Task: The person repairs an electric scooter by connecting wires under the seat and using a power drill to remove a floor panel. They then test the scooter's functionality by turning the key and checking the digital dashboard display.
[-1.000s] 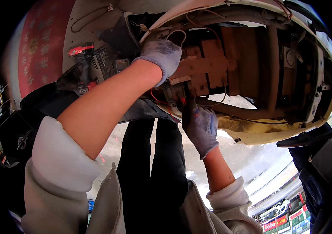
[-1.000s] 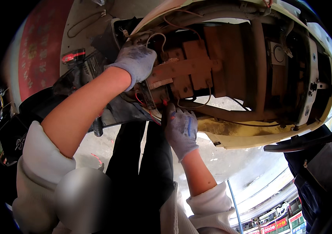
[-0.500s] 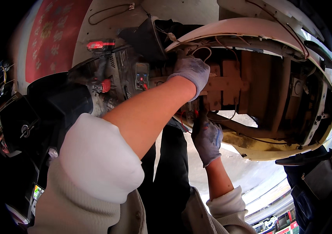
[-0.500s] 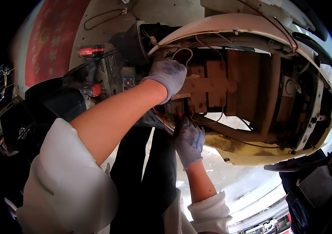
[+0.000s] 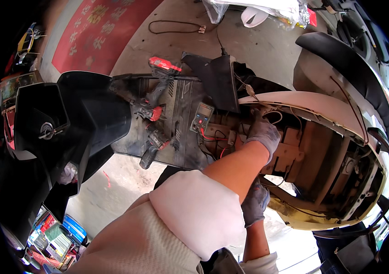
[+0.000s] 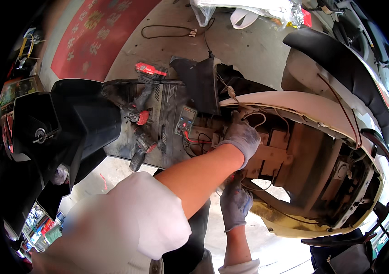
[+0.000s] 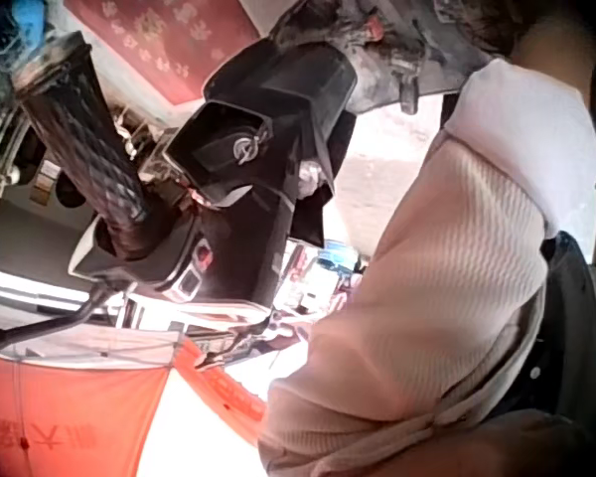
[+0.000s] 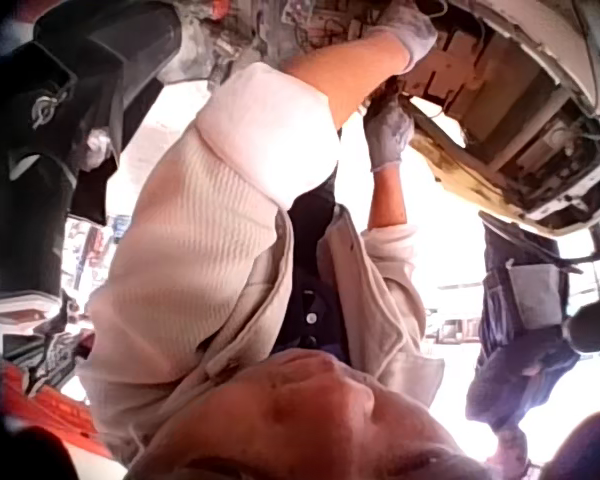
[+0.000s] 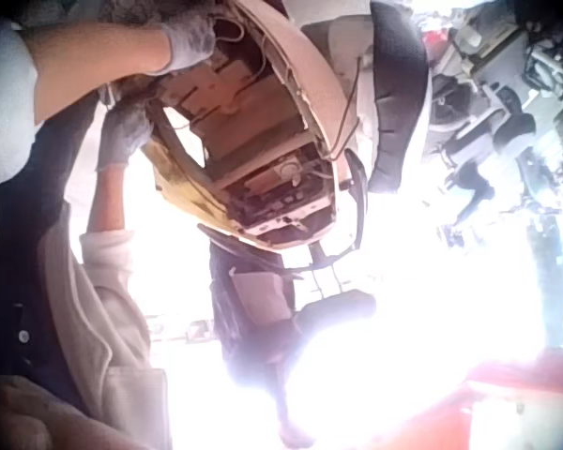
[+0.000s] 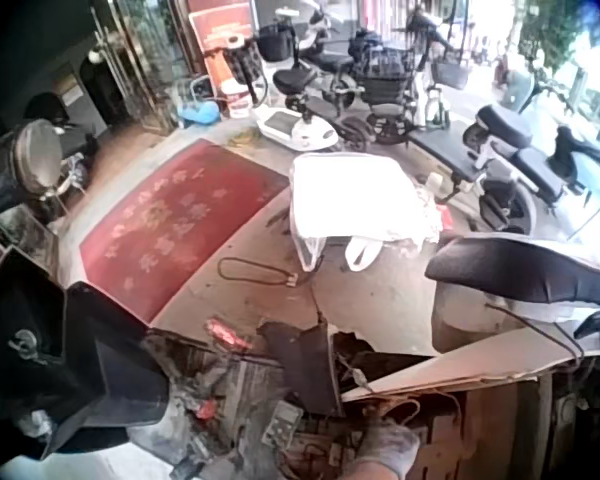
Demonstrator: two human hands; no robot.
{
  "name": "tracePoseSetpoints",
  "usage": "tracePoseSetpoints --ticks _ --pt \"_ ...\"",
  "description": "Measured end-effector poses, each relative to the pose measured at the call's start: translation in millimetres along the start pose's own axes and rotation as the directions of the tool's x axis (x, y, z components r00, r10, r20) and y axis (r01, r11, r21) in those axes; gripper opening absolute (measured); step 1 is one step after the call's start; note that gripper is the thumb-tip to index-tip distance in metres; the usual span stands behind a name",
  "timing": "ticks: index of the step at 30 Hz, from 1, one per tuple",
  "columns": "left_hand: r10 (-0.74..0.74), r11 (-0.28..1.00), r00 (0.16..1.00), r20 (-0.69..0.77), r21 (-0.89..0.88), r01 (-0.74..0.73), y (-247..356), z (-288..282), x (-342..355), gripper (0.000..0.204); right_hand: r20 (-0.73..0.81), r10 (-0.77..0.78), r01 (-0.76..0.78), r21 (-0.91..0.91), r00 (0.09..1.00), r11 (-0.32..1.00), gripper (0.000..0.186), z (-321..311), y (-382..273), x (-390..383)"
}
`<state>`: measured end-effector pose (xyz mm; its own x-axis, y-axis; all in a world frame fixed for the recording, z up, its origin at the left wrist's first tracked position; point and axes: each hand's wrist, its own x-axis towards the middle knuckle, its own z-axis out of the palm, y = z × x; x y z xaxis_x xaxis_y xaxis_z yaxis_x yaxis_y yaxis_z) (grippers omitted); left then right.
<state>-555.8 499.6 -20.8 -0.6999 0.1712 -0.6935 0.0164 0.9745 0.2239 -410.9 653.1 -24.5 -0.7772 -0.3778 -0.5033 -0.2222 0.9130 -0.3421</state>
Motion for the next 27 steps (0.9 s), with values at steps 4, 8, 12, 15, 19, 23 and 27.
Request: tracePoseSetpoints --ticks 4,8,12,15,19,23,27 --pt "0.032 0.999 0.999 0.002 0.013 -0.032 2 -5 -3 0.028 -0.019 -0.013 0.014 0.079 1.000 0.997 0.036 3 9 -2" --pt "0.020 1.000 1.000 0.002 0.013 -0.020 -2 -4 -5 0.029 -0.052 -0.095 0.097 0.036 0.994 0.995 0.032 4 8 0" --pt "0.058 0.998 0.998 0.019 -0.008 -0.058 0 -5 -2 0.029 0.019 0.010 -0.012 0.075 1.000 0.997 0.033 2 8 2" --pt "0.061 0.998 0.998 0.022 -0.014 -0.061 1 -7 -3 0.028 0.004 -0.025 0.025 0.041 1.000 0.999 0.033 -2 5 3" --pt "0.032 0.999 0.999 0.022 -0.016 -0.032 1 -3 0 0.028 0.050 0.014 -0.015 0.011 0.999 1.000 0.031 -5 -2 6" --pt "0.018 1.000 1.000 0.014 -0.015 -0.018 3 -1 1 0.028 0.052 0.007 -0.007 0.007 0.999 1.000 0.031 -4 -1 6" --pt "0.034 0.999 0.999 0.032 -0.020 -0.034 2 -2 2 0.028 0.040 -0.003 0.003 -0.006 0.999 1.000 0.030 0 3 5"
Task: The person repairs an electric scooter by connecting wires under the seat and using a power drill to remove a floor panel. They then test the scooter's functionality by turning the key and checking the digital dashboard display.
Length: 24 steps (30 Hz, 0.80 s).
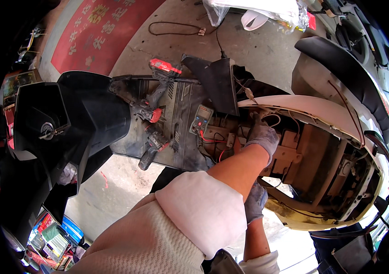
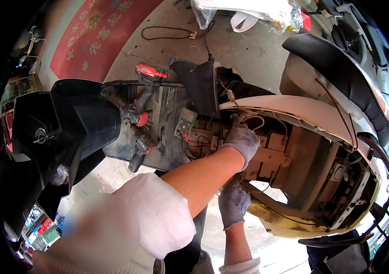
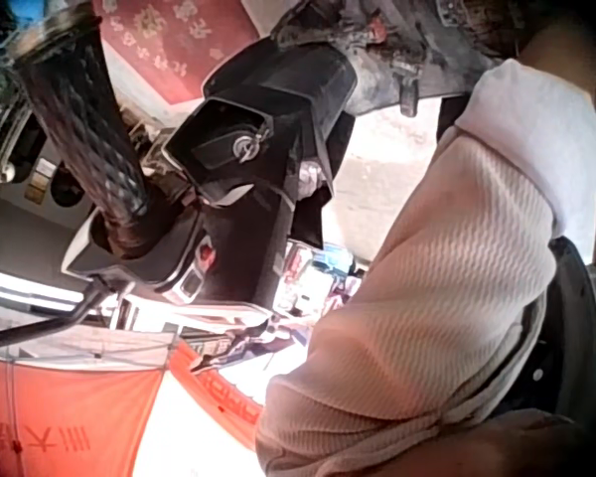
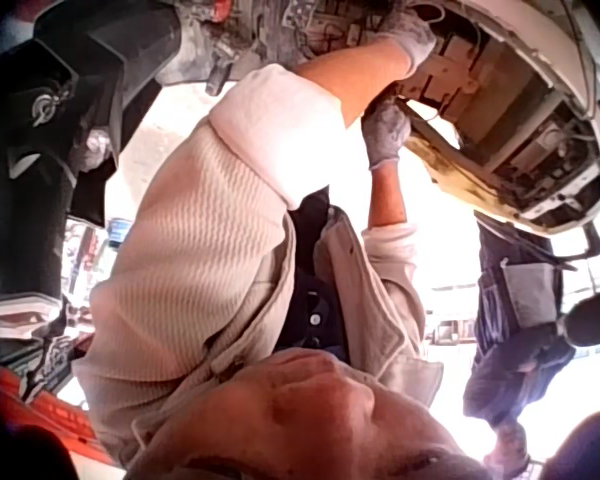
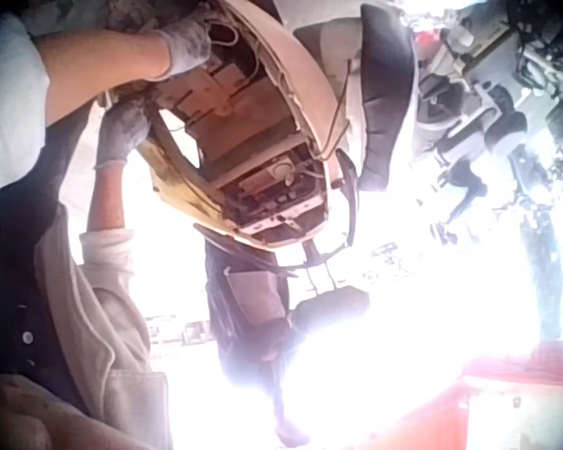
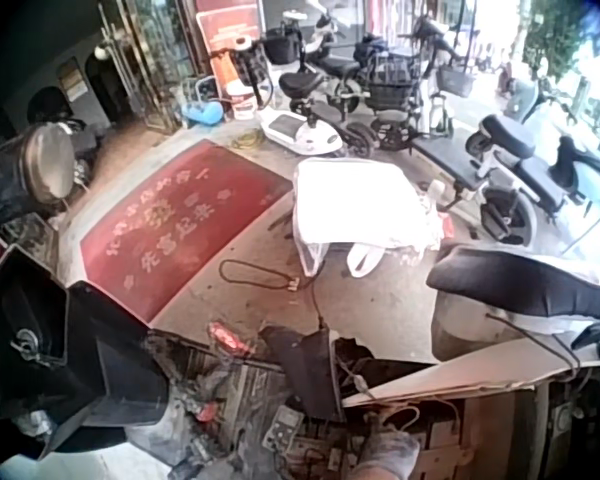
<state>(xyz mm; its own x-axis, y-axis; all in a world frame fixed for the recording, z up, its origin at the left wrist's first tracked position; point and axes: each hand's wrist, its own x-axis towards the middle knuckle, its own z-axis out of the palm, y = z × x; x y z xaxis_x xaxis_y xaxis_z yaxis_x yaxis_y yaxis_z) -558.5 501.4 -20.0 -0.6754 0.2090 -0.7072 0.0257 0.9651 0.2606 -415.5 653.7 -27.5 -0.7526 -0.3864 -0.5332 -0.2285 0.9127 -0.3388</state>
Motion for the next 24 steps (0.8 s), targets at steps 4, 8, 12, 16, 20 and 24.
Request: tracePoseSetpoints --ticks 4,8,12,16,20,24 --pt "-0.017 1.000 1.000 -0.011 -0.023 0.017 2 2 4 0.028 0.024 -0.004 0.005 -0.040 1.000 0.999 0.029 -2 0 0" --pt "-0.031 0.999 0.999 0.004 -0.024 0.032 -1 1 1 0.029 0.009 -0.044 0.044 -0.030 0.999 0.999 0.030 -5 -6 1" --pt "0.035 0.997 0.996 0.086 0.070 -0.041 6 1 8 0.030 0.023 -0.033 0.034 -0.033 0.999 0.999 0.031 -6 2 -1" --pt "0.043 0.984 0.988 0.150 0.167 -0.068 3 -7 -1 0.030 -0.023 -0.022 0.023 0.005 0.999 1.000 0.029 5 2 -4" --pt "-0.001 0.983 0.991 0.134 0.180 -0.023 10 10 13 0.031 -0.059 0.013 -0.010 0.038 0.998 0.999 0.028 9 4 -3" --pt "0.005 0.987 0.992 0.126 0.159 -0.026 12 4 8 0.031 -0.060 0.025 -0.022 0.063 0.998 0.998 0.026 11 11 -4"
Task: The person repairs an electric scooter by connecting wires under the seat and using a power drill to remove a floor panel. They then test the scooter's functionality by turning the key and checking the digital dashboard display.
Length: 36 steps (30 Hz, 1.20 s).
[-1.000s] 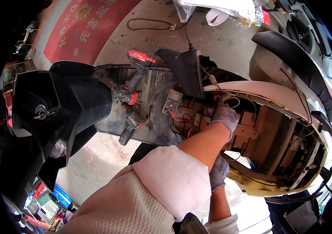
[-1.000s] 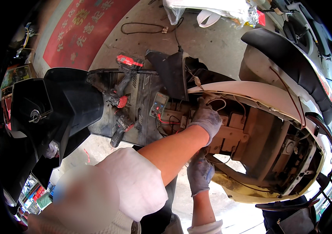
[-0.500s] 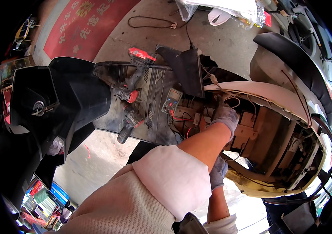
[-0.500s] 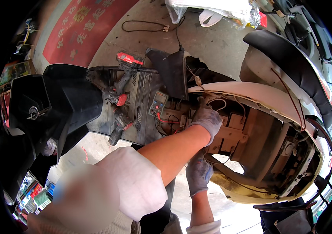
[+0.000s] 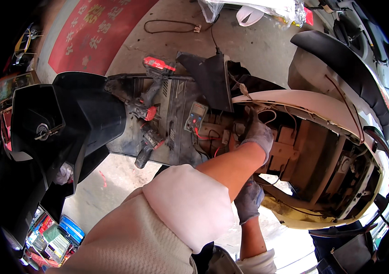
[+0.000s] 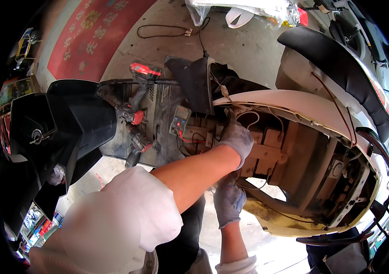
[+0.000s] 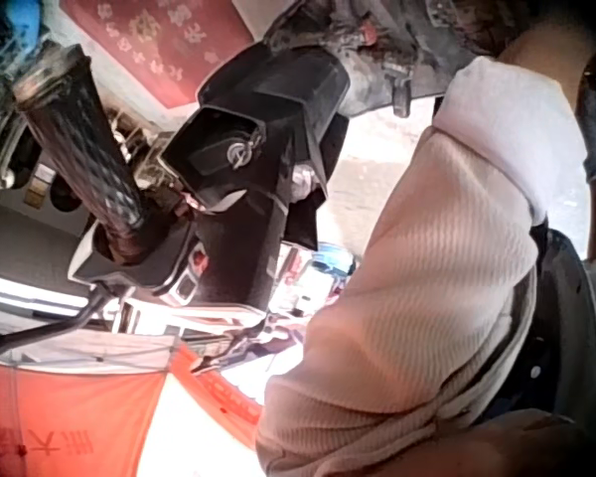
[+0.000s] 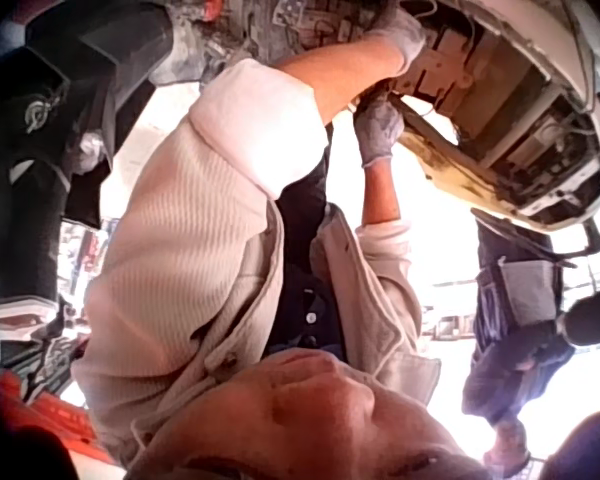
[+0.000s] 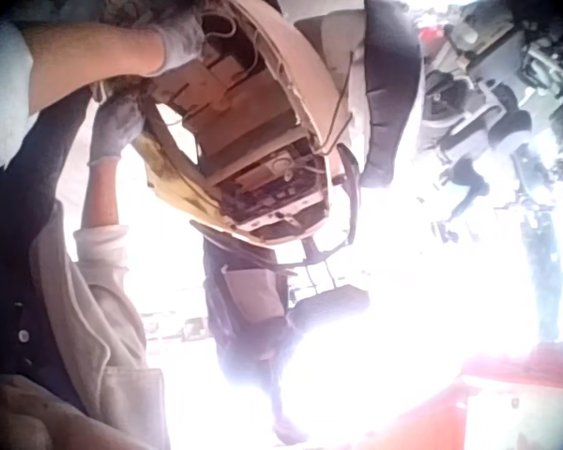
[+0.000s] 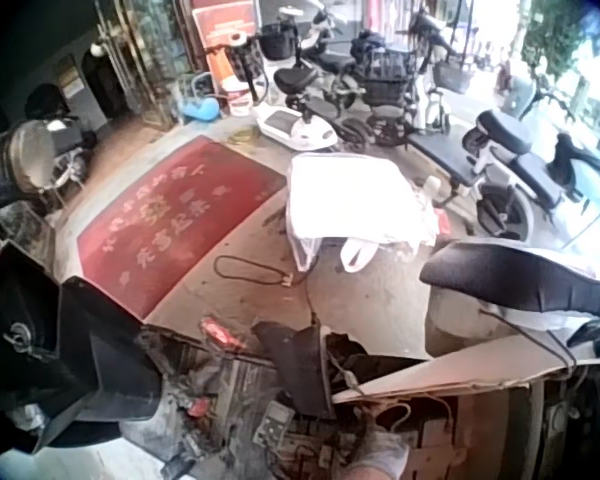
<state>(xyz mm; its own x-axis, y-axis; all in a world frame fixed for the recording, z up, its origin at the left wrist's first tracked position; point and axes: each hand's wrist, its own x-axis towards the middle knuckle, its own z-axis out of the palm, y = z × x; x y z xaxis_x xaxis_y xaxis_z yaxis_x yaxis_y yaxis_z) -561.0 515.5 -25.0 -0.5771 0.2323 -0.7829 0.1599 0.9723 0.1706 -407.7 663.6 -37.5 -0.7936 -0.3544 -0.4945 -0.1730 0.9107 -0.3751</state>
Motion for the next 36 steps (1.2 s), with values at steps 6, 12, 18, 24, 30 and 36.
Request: tracePoseSetpoints --ticks 6,12,18,24,30,36 --pt "-0.006 1.000 0.999 0.036 0.002 0.006 -2 1 3 0.029 0.020 0.011 -0.011 0.000 1.000 1.000 0.020 -1 -6 -1" --pt "-0.012 1.000 1.000 0.015 0.005 0.012 0 1 5 0.028 -0.009 -0.010 0.010 -0.022 1.000 1.000 0.019 1 -3 0" --pt "0.004 1.000 1.000 0.008 0.014 -0.004 0 2 5 0.028 0.036 0.037 -0.037 -0.007 0.999 0.999 0.022 -4 -5 1" --pt "0.021 1.000 1.000 0.000 -0.010 -0.021 -3 -4 -3 0.030 0.029 0.024 -0.023 -0.024 0.999 0.999 0.025 -9 -10 3" --pt "0.015 1.000 1.000 0.004 -0.008 -0.015 -3 -2 -2 0.030 0.033 -0.043 0.045 -0.050 0.999 0.998 0.026 -15 -16 4" --pt "0.005 1.000 0.999 -0.049 0.018 -0.004 1 -3 1 0.029 -0.008 0.033 -0.034 -0.109 0.999 0.993 0.023 0 -1 -2"
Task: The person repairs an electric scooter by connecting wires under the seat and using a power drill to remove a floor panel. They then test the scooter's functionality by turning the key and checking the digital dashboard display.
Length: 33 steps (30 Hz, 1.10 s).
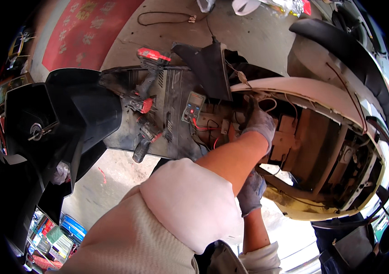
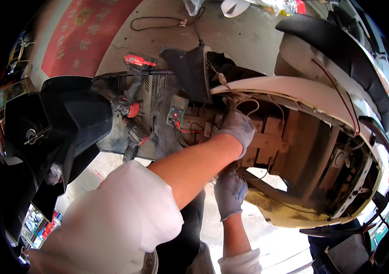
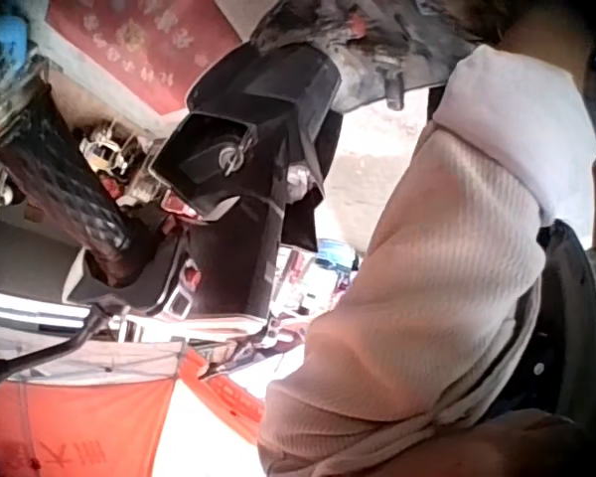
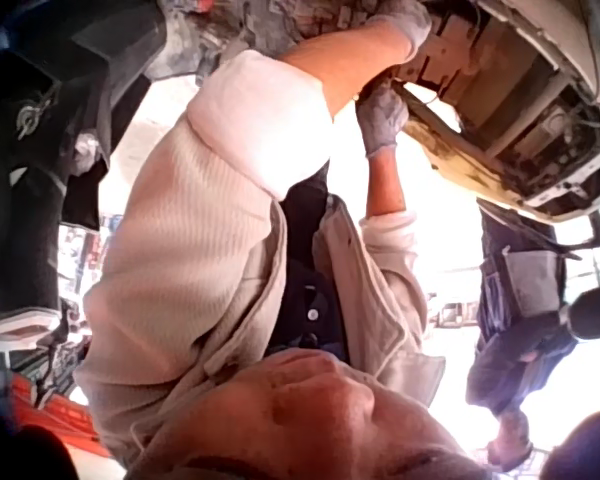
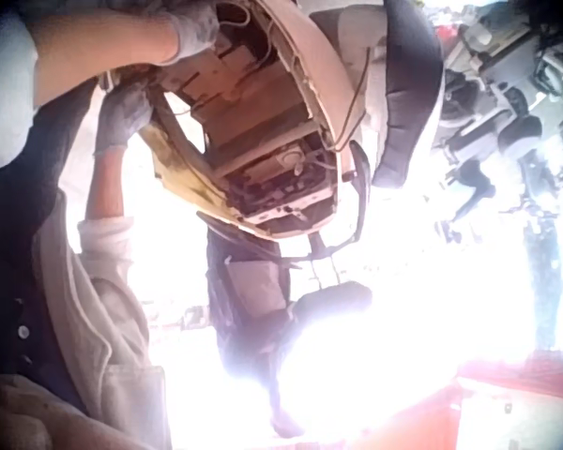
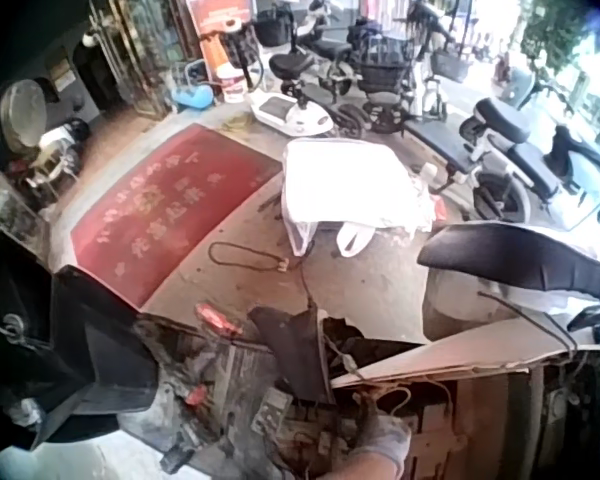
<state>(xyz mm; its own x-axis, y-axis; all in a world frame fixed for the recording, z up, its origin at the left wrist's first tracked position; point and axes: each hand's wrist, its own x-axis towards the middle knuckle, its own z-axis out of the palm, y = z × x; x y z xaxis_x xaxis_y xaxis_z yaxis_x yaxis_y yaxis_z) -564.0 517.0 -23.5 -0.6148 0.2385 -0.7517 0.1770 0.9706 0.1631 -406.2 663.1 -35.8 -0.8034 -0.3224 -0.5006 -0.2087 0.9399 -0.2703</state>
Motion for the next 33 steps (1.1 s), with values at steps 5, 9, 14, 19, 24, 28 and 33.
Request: tracePoseSetpoints --ticks 5,9,14,19,24,28,33 --pt "0.021 1.000 0.991 -0.133 0.007 -0.021 -2 2 -13 0.022 0.040 0.021 -0.020 -0.017 0.999 1.000 0.012 -11 -10 6" --pt "-0.023 0.999 0.985 -0.170 0.017 0.027 -9 3 -11 0.019 0.089 0.033 -0.031 -0.024 0.995 0.999 0.013 -22 -22 11" --pt "-0.038 0.998 0.999 -0.025 0.056 0.039 -8 -13 -20 0.023 0.030 0.004 -0.005 0.031 1.000 1.000 0.011 -22 -23 9" --pt "-0.030 0.998 0.999 -0.026 0.052 0.032 -6 7 -3 0.026 0.041 0.018 -0.019 0.017 0.999 1.000 0.010 -19 -19 6" --pt "-0.045 0.995 0.998 -0.044 0.090 0.049 -3 6 -4 0.029 -0.062 -0.032 0.035 0.052 0.998 0.998 0.009 -11 -14 5" --pt "-0.060 0.995 0.996 -0.065 0.073 0.065 -1 10 0 0.030 -0.105 -0.045 0.052 0.066 0.993 0.996 0.010 -8 -10 2" --pt "-0.081 0.994 0.991 -0.104 0.061 0.088 -5 13 1 0.031 -0.048 -0.032 0.034 0.051 0.998 0.998 0.010 -13 -14 6"
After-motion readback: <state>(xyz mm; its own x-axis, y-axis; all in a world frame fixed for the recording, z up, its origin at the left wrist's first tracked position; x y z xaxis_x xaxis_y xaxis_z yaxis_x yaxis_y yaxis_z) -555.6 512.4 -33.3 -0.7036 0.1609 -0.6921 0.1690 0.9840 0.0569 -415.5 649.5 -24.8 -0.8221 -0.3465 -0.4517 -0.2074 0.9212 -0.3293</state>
